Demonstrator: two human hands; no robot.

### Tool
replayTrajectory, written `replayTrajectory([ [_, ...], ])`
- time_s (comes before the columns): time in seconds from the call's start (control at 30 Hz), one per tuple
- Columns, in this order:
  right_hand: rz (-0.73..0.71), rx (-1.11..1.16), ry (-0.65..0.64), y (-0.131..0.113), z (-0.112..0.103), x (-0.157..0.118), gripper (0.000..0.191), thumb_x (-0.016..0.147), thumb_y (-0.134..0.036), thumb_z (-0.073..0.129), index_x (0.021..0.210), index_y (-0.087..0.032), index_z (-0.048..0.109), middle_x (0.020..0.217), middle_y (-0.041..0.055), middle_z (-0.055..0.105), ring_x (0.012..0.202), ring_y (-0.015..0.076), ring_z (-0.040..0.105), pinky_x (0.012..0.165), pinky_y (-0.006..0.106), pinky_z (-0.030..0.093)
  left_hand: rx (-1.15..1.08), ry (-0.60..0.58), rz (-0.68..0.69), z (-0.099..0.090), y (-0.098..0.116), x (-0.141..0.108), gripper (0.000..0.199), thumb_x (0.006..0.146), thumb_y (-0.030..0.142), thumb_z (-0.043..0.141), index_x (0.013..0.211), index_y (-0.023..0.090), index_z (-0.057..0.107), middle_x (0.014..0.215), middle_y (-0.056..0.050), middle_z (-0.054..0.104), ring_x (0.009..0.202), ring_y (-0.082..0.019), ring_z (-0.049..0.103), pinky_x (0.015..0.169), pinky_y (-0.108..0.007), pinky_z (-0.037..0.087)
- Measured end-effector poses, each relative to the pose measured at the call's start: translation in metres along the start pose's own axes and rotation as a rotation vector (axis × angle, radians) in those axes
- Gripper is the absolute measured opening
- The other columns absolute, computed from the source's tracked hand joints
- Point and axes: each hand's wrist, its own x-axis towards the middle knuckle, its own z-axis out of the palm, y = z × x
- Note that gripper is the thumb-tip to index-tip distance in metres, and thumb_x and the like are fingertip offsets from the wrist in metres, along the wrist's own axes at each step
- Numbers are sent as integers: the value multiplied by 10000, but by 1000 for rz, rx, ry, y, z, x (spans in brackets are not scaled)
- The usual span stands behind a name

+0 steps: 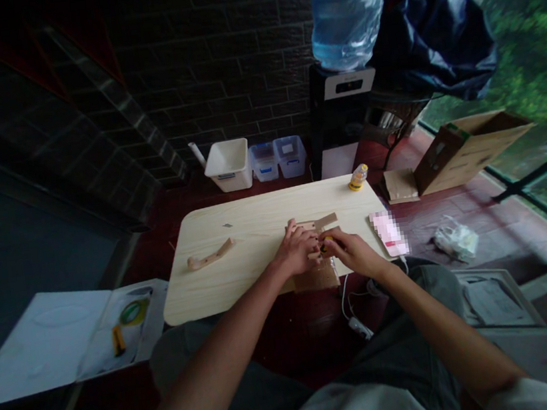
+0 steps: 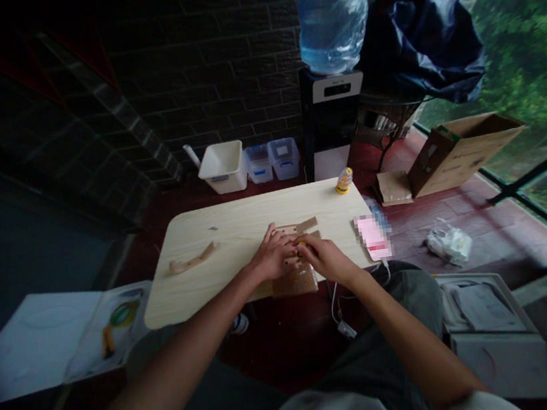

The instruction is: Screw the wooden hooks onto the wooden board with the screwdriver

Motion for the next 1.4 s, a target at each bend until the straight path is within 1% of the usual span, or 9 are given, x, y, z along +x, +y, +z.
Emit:
replayTrajectory([
  [0.2,-9,-21,25,0,2,1,254,1050,-385,495,1182,-239,656,1051,55,763,891,199,728,793,294,547,17,2,6,0,1,0,331,781,425,797,1091,330,733,1303,-8,658,1267,-283,518,1282,-643,28],
  [0.47,-29,-63,3,-9,3,1,305,1073,-396,433,1238,-241,637,1095,68,759,945,209,726,824,303,530,63,-6,12,-3,3,1,230,804,438,772,995,312,745,1267,-16,670,1254,-284,525,1278,-647,61],
  [0.67,-52,-78,21,-5,5,2,302,1053,-391,479,1250,-233,644,1161,89,750,938,209,726,823,297,529,50,-1,13,-1,2,2,309,794,436,784,1083,333,741,1302,-16,658,1266,-285,514,1285,-638,49],
  [0.87,-1,-95,78,4,13,2,289,1040,-410,512,1225,-230,642,1031,71,756,828,203,713,749,288,527,52,-17,-1,0,1,2,364,783,441,791,1117,316,722,1306,-15,653,1264,-281,513,1294,-625,31],
  [1.03,-88,-179,96,-3,8,3,264,1032,-365,539,1226,-240,667,1078,103,691,980,238,672,889,363,538,52,-20,-16,-2,3,3,310,792,449,780,1061,304,726,1314,-20,652,1267,-281,514,1292,-625,39],
  [1.13,-135,-186,105,-7,4,4,253,1031,-331,537,1223,-234,671,1140,120,652,1033,238,650,921,373,541,53,-28,-20,-3,4,2,283,787,457,786,1014,299,729,1315,-20,654,1268,-286,515,1287,-633,42],
  [1.2,-131,-161,86,-8,4,5,258,1036,-321,529,1245,-237,655,1163,112,667,1022,228,662,911,365,545,55,-28,-21,-4,4,2,281,783,463,791,1002,297,731,1308,-24,658,1268,-291,517,1285,-636,48],
  [1.33,-60,-67,57,-6,7,4,277,1039,-322,529,1291,-252,620,1127,79,716,888,199,698,817,337,565,46,-20,-17,-2,2,2,304,775,470,802,1023,308,734,1313,-22,653,1273,-295,514,1286,-641,55],
  [1.4,-49,-33,64,-6,8,1,287,1039,-306,517,1303,-255,617,1156,82,715,888,199,702,796,333,573,41,-13,-15,-2,1,2,308,773,466,804,1030,309,735,1316,-20,651,1272,-294,514,1288,-642,44],
])
